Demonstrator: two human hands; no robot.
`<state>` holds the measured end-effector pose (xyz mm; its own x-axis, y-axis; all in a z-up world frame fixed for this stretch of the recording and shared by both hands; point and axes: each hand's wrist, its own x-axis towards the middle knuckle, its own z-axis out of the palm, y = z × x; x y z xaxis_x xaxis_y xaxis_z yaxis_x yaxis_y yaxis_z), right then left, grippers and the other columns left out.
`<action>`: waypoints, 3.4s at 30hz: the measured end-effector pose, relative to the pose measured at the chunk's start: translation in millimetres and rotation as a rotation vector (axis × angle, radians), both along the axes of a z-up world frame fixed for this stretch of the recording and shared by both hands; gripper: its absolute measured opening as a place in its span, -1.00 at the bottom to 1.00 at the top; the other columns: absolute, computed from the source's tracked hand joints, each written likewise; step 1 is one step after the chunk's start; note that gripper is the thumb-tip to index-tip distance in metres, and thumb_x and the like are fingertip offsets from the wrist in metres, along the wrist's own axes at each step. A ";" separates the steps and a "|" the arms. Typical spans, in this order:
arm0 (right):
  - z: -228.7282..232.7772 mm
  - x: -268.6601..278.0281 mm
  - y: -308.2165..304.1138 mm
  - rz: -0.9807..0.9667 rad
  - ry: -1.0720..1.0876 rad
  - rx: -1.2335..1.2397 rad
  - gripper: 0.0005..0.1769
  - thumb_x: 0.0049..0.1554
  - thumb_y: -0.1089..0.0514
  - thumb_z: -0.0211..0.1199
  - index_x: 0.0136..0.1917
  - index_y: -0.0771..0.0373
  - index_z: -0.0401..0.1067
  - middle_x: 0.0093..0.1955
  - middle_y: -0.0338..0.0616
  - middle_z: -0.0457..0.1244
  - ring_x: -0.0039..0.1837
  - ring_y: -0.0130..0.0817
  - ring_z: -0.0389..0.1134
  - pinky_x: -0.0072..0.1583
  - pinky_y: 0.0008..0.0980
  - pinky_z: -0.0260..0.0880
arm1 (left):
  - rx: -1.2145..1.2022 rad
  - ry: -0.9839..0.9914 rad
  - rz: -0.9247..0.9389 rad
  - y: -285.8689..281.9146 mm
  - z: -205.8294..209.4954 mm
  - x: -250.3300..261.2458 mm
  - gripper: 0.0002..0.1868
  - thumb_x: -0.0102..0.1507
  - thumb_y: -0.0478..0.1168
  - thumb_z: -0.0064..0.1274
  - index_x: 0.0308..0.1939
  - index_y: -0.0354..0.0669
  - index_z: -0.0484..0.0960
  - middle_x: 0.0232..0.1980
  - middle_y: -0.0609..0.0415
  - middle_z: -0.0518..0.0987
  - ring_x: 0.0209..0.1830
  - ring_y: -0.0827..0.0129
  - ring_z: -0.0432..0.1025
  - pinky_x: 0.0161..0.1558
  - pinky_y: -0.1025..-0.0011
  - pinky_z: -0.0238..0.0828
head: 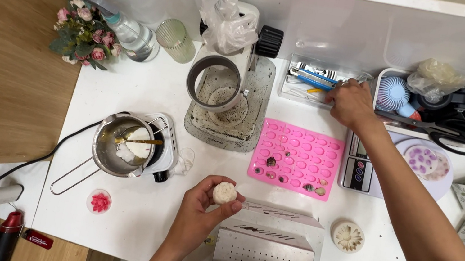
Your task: Insert a wick into a wax sphere and prepare candle components at a workshop bench.
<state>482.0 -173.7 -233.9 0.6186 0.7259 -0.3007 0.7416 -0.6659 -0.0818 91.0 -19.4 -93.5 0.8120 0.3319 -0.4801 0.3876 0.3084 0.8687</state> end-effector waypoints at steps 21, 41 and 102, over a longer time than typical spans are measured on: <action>-22.7 1.1 -13.8 -0.249 0.349 0.531 -0.89 0.17 0.30 0.33 -0.04 0.29 0.42 -0.11 -0.02 0.42 -0.07 -0.21 0.44 0.00 -0.28 0.42 | 0.014 -0.164 0.094 7.0 24.3 -3.6 -0.50 0.20 -0.30 0.31 0.11 -0.28 0.37 -0.07 -0.05 0.73 -0.03 0.43 0.60 0.03 0.46 0.56; 274.4 -344.5 -50.1 -0.061 0.326 0.824 -0.80 0.16 0.21 0.30 0.07 0.21 0.58 -0.21 -0.12 0.41 -0.23 -0.38 0.43 -0.18 -0.38 0.42 | 1.153 -0.520 0.024 -21.2 108.5 -80.2 -0.41 0.13 0.02 0.42 0.11 -0.22 0.59 -0.09 -0.03 0.67 -0.03 0.10 0.57 0.16 0.14 0.45; 103.1 -397.3 240.8 -0.156 0.330 0.297 -0.42 0.22 0.22 0.10 0.48 -0.14 0.35 0.05 0.07 0.40 0.08 -0.03 0.42 0.15 -0.10 0.36 | -0.013 -0.472 0.333 240.1 23.5 -229.3 -0.53 0.33 -0.03 0.18 0.11 -0.36 0.54 -0.05 0.00 0.67 -0.11 0.40 0.58 0.01 0.45 0.49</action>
<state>84.7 67.2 -130.7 0.6331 0.7166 -0.2927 0.5371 -0.6790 -0.5005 -138.3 220.7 -70.0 0.7918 0.6030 -0.0976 -0.1606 0.3597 0.9191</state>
